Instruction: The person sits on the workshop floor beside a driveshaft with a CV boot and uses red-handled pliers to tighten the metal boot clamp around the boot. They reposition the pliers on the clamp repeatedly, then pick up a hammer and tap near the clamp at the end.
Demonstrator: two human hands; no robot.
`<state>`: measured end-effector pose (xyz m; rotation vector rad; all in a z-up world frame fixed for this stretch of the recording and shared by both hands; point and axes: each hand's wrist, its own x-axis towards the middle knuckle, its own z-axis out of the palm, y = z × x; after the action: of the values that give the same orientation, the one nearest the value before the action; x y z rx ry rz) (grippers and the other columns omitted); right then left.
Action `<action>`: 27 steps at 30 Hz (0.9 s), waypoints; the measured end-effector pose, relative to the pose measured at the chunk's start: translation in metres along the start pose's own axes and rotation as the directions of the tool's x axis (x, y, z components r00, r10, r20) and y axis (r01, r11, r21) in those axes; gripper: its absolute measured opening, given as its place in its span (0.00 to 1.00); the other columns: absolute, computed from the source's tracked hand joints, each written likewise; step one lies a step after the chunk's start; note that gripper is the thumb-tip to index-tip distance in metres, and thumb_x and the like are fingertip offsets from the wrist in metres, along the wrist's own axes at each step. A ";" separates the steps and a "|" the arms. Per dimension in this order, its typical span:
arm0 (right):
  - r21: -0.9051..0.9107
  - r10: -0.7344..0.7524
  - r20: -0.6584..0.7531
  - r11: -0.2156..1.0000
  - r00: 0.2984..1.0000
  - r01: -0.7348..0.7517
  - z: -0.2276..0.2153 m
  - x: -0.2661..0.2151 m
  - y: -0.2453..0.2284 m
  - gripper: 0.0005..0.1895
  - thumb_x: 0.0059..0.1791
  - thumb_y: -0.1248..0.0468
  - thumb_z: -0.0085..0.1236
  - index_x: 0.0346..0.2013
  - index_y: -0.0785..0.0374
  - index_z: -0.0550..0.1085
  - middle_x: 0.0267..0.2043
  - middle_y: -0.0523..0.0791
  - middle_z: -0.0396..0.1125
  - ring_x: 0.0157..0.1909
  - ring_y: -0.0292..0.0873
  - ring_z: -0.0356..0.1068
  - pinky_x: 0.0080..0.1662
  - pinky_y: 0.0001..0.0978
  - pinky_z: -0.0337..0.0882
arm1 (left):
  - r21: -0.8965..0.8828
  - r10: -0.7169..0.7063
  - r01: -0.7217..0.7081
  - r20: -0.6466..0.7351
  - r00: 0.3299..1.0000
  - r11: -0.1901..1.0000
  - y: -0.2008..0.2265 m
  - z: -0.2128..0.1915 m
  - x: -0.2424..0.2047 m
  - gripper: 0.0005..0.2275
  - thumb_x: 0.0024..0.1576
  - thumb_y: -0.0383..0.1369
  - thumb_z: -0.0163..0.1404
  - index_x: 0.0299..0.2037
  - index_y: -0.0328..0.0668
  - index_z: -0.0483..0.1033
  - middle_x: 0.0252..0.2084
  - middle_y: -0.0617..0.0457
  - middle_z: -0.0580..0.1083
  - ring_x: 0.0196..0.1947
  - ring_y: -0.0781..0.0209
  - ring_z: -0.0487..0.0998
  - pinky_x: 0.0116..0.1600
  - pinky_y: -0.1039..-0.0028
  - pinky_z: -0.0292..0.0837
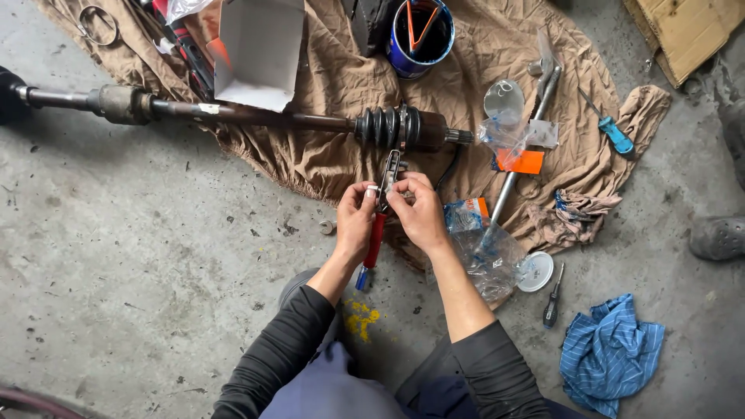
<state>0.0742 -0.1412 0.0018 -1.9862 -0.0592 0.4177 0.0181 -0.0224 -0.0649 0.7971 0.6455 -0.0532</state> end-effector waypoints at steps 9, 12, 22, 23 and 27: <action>0.030 0.016 0.015 0.999 1.000 -0.016 0.004 0.005 0.008 0.08 0.50 0.63 0.61 0.37 0.66 0.76 0.64 0.51 0.59 0.58 0.42 0.66 0.52 0.31 0.71 | 0.110 0.078 -0.074 -0.037 0.996 0.991 0.002 0.002 -0.003 0.08 0.67 0.34 0.45 0.46 0.36 0.66 0.39 0.54 0.70 0.35 0.72 0.71 0.38 0.77 0.78; -0.070 0.004 -0.016 0.998 1.000 -0.005 0.007 0.001 0.010 0.09 0.50 0.62 0.62 0.37 0.66 0.77 0.64 0.53 0.61 0.66 0.46 0.64 0.56 0.34 0.70 | 0.089 0.032 -0.026 -0.064 0.997 0.996 0.007 0.007 -0.008 0.07 0.67 0.33 0.43 0.45 0.37 0.63 0.39 0.53 0.69 0.33 0.70 0.71 0.34 0.76 0.78; -0.117 0.072 0.010 0.991 0.997 -0.070 0.014 -0.023 0.014 0.10 0.46 0.61 0.68 0.34 0.65 0.79 0.58 0.49 0.68 0.63 0.44 0.67 0.58 0.34 0.67 | 0.505 0.398 -0.340 -0.007 0.917 0.793 -0.010 -0.006 -0.028 0.06 0.69 0.30 0.44 0.49 0.34 0.65 0.41 0.50 0.71 0.40 0.65 0.72 0.45 0.75 0.70; -0.068 0.072 0.012 0.995 0.997 -0.071 0.014 -0.024 0.018 0.09 0.47 0.62 0.67 0.34 0.66 0.79 0.57 0.49 0.68 0.62 0.44 0.67 0.60 0.34 0.66 | 0.440 0.292 -0.247 -0.035 0.956 0.863 -0.005 -0.005 -0.031 0.06 0.68 0.30 0.44 0.48 0.35 0.65 0.41 0.51 0.71 0.37 0.67 0.71 0.40 0.76 0.71; 0.006 0.143 -0.002 0.990 0.990 -0.143 0.016 -0.023 -0.001 0.08 0.46 0.63 0.65 0.35 0.65 0.78 0.57 0.46 0.66 0.56 0.43 0.68 0.56 0.33 0.66 | 0.255 0.080 -0.062 -0.059 0.995 0.965 0.014 -0.001 -0.040 0.06 0.67 0.31 0.44 0.48 0.39 0.64 0.41 0.53 0.70 0.31 0.70 0.72 0.30 0.77 0.72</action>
<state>0.0476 -0.1324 0.0029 -1.9924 0.0871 0.5070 -0.0105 -0.0197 -0.0344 1.0721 0.6831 -0.0430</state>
